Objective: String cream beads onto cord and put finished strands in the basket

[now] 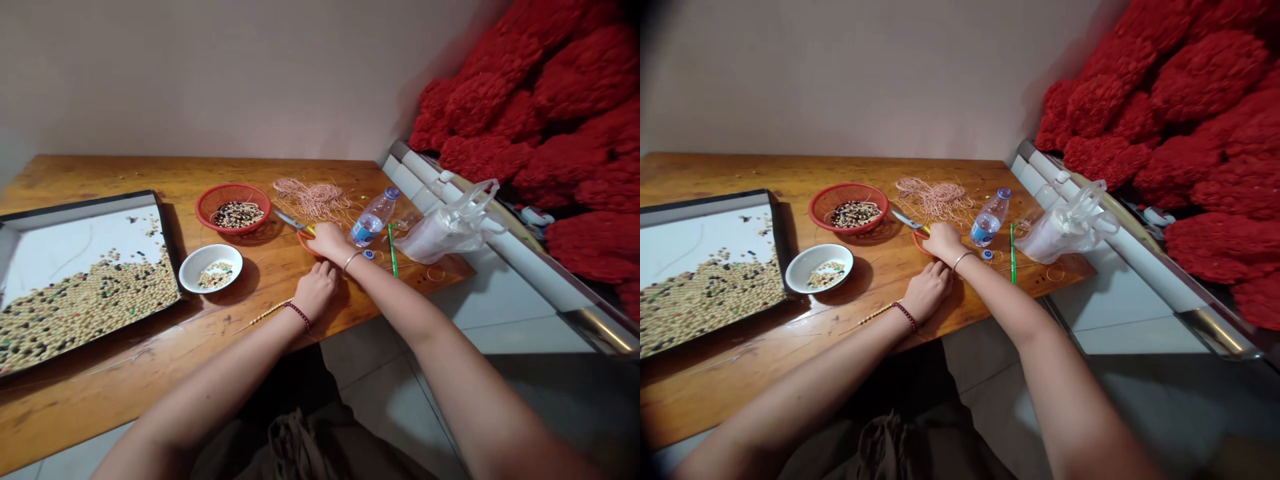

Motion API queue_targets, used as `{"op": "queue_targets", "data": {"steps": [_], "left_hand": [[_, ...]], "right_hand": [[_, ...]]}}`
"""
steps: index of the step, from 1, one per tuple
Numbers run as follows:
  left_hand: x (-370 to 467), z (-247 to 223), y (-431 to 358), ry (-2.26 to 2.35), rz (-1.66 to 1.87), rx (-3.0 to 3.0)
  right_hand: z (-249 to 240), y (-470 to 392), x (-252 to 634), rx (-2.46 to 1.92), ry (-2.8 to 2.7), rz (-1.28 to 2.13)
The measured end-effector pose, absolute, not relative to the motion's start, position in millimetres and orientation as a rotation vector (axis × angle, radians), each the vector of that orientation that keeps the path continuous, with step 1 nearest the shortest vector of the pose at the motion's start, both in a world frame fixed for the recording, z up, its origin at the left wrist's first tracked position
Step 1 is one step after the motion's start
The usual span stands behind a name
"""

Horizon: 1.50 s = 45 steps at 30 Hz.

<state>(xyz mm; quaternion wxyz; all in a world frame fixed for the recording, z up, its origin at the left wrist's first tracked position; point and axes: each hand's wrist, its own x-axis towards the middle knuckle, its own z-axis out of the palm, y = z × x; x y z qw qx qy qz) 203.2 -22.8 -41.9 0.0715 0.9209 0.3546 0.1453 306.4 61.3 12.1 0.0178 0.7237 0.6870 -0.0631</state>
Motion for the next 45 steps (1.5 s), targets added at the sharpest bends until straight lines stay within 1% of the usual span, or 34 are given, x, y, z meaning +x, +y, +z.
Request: {"op": "queue_targets", "data": {"steps": [1, 2, 3, 5, 7, 8, 9, 11, 14, 15, 18, 20, 24, 28, 37, 41, 45], "left_hand": [[202.2, -41.8, -22.6, 1.046, 0.437, 2.775], [201.5, -41.7, -22.1, 1.022, 0.440, 2.783], [200.9, -41.7, -21.4, 0.995, 0.446, 2.789], [200.1, -42.0, -19.5, 0.948, 0.463, 2.778], [199.7, -42.4, -17.6, 0.920, 0.471, 2.736], [199.4, -42.5, -16.8, 0.913, 0.468, 2.715], [199.1, -42.5, -16.2, 0.905, 0.464, 2.698], [198.3, -42.2, -15.5, 0.893, 0.455, 2.673], [197.3, -41.5, -14.7, 0.862, 0.447, 2.630], [197.1, -41.5, -14.4, 0.855, 0.449, 2.616], [197.2, -42.3, -13.4, 0.844, 0.480, 2.599], [197.6, -43.1, -13.1, 0.833, 0.494, 2.602], [197.9, -43.6, -13.4, 0.826, 0.517, 2.619], [196.5, -42.5, -13.6, 0.791, 0.519, 2.647], [194.9, -38.0, -16.3, 0.876, 0.464, 2.631], [195.3, -37.3, -17.4, 0.855, 0.444, 2.619], [196.2, -38.1, -13.5, 0.892, 0.522, 2.447]], "right_hand": [[15.5, 52.4, 311.1, 2.304, 2.167, -0.185], [19.6, 41.1, 316.7, 2.457, 2.269, -0.223], [24.3, 27.3, 323.2, 2.604, 2.372, -0.354], [34.1, -7.2, 338.2, 2.830, 2.464, -0.879], [41.7, -47.5, 354.8, 2.945, 2.368, -1.447], [43.5, -68.3, 363.2, 2.999, 2.280, -1.660], [43.7, -88.4, 371.4, 3.059, 2.188, -1.804], [38.4, -125.2, 386.1, 3.146, 2.012, -1.970], [19.8, -169.0, 400.5, 3.117, 1.707, -2.178], [12.5, -180.7, 402.6, 3.033, 1.585, -2.311], [-5.0, -207.1, 401.1, 2.602, 1.169, -2.851], [-10.3, -217.0, 395.7, 2.339, 0.990, -3.025], [-11.5, -218.2, 385.9, 2.098, 0.846, -3.080], [-17.5, -202.3, 384.8, 1.997, 0.758, -3.062], [-31.8, -165.7, 389.8, 2.073, 0.689, -2.976], [-29.2, -160.9, 389.8, 2.098, 0.797, -2.894], [-25.0, -160.2, 386.9, 2.122, 0.922, -2.829]]}}
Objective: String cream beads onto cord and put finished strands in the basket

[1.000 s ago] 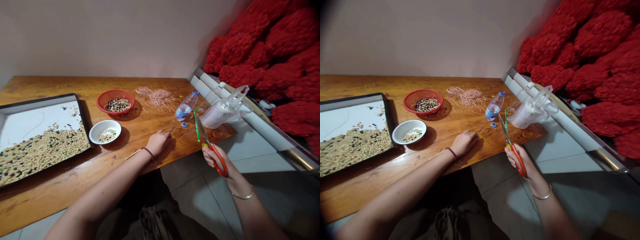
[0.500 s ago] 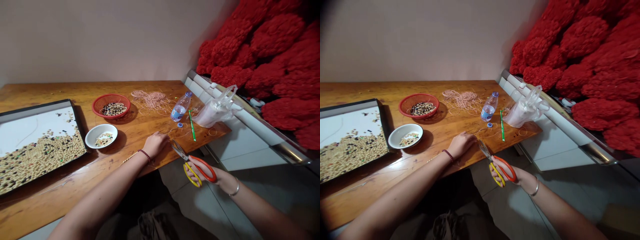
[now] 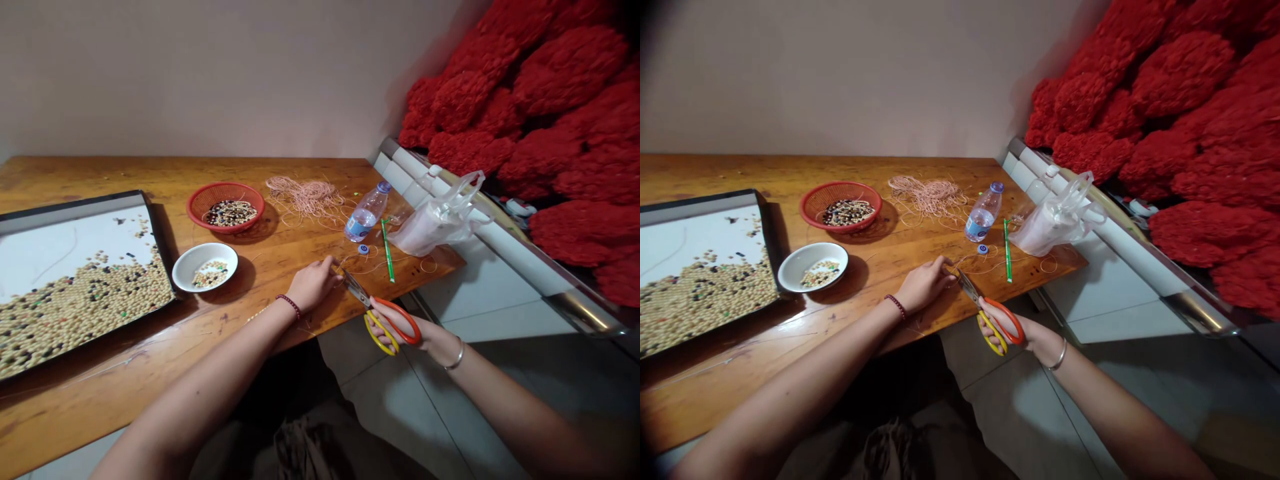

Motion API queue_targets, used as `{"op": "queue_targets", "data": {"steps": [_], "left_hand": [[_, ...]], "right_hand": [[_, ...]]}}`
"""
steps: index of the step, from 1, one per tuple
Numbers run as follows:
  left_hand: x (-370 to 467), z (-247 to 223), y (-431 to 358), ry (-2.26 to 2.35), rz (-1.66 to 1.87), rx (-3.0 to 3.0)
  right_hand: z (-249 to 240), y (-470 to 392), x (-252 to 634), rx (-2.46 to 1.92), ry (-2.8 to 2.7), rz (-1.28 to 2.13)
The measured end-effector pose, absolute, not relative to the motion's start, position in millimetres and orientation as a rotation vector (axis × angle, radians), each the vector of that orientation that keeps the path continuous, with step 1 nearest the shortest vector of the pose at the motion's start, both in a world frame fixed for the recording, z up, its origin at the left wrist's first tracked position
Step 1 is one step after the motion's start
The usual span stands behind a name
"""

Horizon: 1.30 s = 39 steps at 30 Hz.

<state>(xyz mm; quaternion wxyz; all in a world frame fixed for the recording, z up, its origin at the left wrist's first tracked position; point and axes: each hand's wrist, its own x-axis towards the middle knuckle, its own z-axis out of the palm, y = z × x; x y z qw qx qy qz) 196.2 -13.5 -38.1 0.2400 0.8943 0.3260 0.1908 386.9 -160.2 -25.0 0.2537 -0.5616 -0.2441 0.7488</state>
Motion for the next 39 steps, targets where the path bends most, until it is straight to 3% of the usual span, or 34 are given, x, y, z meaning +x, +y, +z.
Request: {"op": "queue_targets", "data": {"steps": [6, 17, 39], "left_hand": [[197.0, -39.6, -2.4, 1.035, 0.585, 2.169], [208.4, -39.9, -30.7, 0.958, 0.477, 2.601], [209.0, -41.0, -29.7, 0.770, 0.551, 2.638]], "right_hand": [[-24.6, -161.3, 386.2, -1.553, -0.710, 1.997], [-25.0, -161.4, 383.8, -1.591, -0.692, 1.988], [-31.8, -158.7, 393.0, -1.483, -0.541, 2.126]]}}
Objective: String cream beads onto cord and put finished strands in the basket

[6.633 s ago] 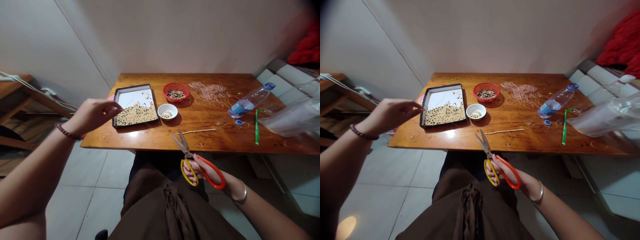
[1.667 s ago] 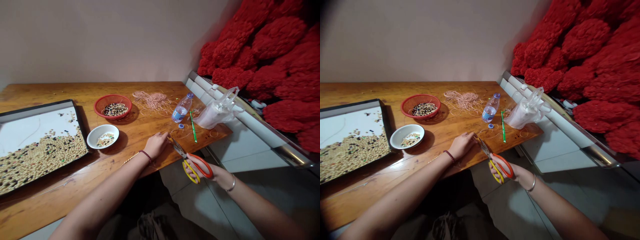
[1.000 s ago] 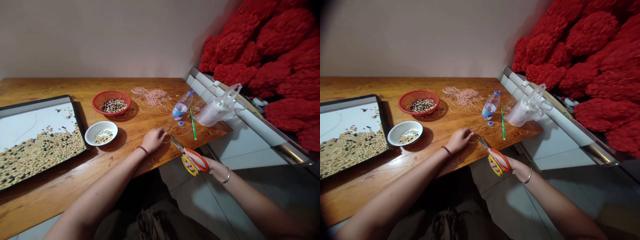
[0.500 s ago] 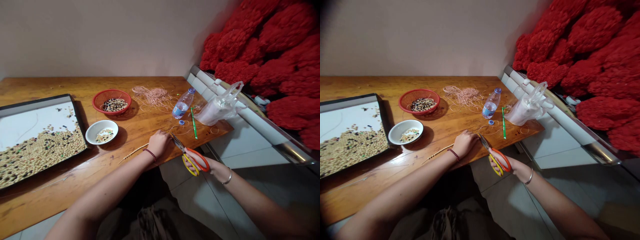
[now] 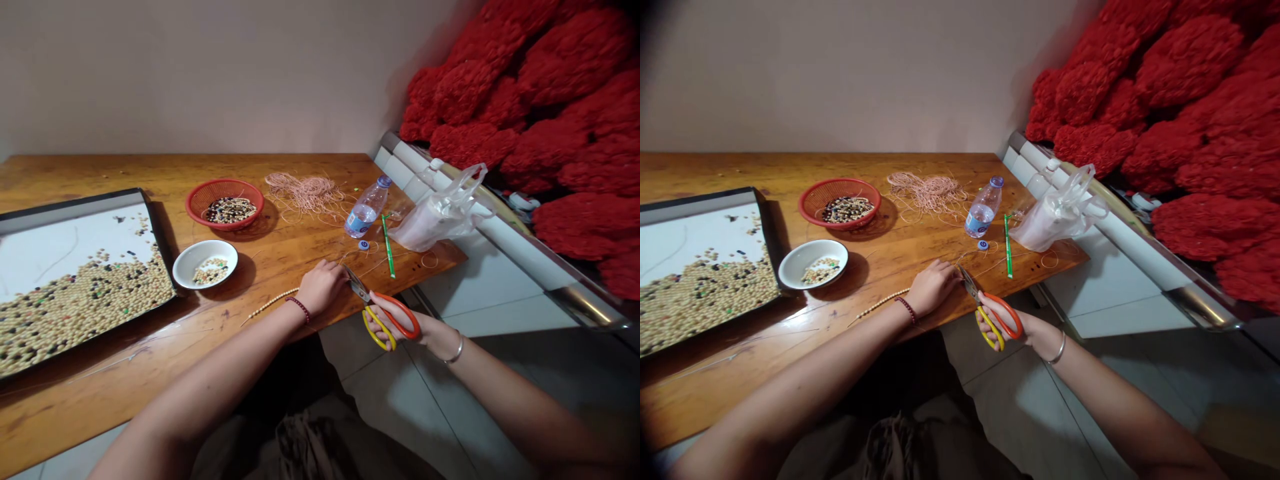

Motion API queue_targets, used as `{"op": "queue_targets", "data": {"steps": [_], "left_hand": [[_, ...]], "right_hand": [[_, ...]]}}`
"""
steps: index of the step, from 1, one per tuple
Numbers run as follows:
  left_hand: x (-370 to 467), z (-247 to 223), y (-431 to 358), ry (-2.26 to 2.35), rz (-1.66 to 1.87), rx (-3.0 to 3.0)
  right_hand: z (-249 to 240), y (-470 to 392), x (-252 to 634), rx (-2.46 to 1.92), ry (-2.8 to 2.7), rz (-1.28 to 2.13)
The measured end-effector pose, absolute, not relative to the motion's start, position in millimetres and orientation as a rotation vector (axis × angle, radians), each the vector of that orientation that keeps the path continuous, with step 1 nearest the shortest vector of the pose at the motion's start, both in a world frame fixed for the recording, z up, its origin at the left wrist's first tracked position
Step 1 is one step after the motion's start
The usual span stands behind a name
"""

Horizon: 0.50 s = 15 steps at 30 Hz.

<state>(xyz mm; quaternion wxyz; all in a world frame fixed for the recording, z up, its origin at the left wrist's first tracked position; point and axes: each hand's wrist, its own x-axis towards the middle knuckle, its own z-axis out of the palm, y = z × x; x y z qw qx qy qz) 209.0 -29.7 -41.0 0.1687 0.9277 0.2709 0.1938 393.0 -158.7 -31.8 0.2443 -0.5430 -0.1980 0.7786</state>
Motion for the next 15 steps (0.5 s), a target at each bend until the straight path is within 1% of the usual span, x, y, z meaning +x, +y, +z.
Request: {"op": "queue_targets", "data": {"steps": [9, 15], "left_hand": [[209.7, -43.7, -28.7, 0.745, 0.528, 2.671], [210.5, -45.2, -29.6, 0.759, 0.531, 2.680]], "right_hand": [[-28.9, -158.4, 384.7, -1.551, -0.713, 2.035], [-29.7, -157.5, 382.4, -1.546, -0.723, 2.057]]}}
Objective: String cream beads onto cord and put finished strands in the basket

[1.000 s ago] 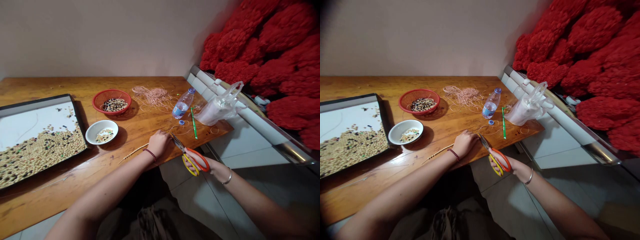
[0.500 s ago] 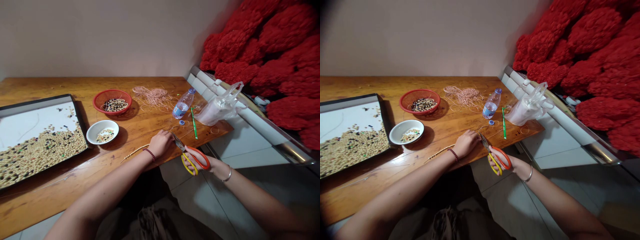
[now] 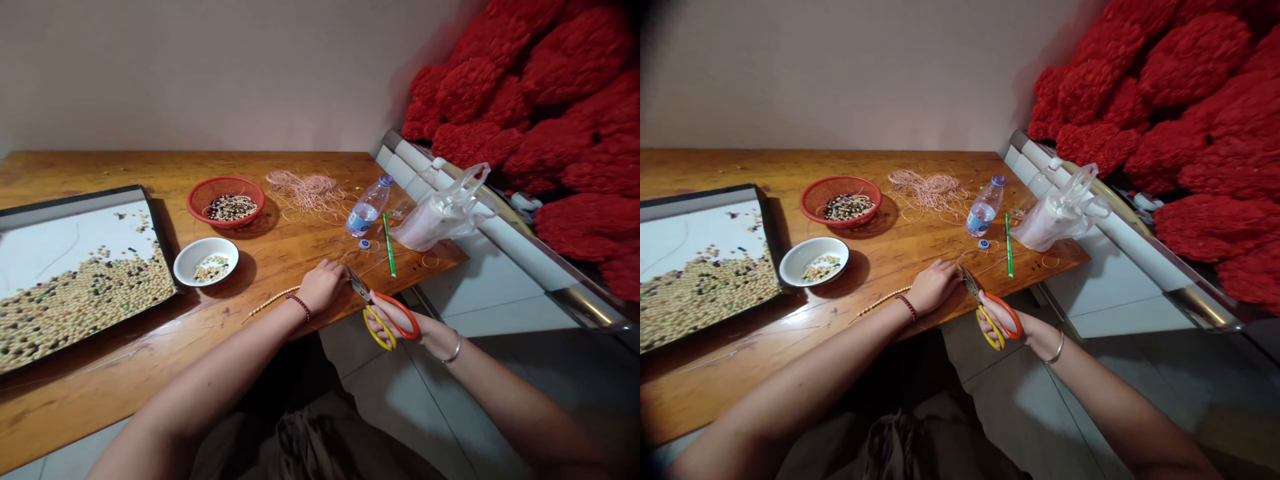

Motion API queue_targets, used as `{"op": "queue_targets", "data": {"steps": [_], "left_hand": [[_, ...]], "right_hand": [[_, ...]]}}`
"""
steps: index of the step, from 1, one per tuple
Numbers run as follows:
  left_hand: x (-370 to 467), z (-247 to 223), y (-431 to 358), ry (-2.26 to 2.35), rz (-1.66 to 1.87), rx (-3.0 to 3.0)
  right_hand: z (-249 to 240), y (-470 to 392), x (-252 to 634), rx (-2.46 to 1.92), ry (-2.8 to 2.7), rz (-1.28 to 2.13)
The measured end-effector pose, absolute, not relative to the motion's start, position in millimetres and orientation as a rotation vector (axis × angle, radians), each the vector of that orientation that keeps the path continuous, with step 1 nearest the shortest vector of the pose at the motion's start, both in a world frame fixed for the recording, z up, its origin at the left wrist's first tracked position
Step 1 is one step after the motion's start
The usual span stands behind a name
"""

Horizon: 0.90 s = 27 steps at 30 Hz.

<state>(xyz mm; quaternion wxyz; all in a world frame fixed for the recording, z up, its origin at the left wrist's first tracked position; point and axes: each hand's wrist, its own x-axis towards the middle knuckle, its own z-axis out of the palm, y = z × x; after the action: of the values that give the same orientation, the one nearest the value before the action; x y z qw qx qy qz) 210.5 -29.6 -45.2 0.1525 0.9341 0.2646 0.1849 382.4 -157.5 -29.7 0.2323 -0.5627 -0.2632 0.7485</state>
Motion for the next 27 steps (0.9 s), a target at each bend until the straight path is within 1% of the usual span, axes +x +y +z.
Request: {"op": "queue_targets", "data": {"steps": [6, 17, 27], "left_hand": [[210.0, -42.2, -30.6, 0.771, 0.481, 2.685], [209.4, -46.5, -28.7, 0.753, 0.517, 2.704], [207.4, -42.5, -29.6, 0.772, 0.485, 2.713]], "right_hand": [[-30.4, -158.0, 381.9, -1.560, -0.763, 2.033], [-25.3, -158.7, 377.0, -1.594, -0.729, 2.010], [-35.8, -160.7, 380.4, -1.505, -0.575, 2.101]]}}
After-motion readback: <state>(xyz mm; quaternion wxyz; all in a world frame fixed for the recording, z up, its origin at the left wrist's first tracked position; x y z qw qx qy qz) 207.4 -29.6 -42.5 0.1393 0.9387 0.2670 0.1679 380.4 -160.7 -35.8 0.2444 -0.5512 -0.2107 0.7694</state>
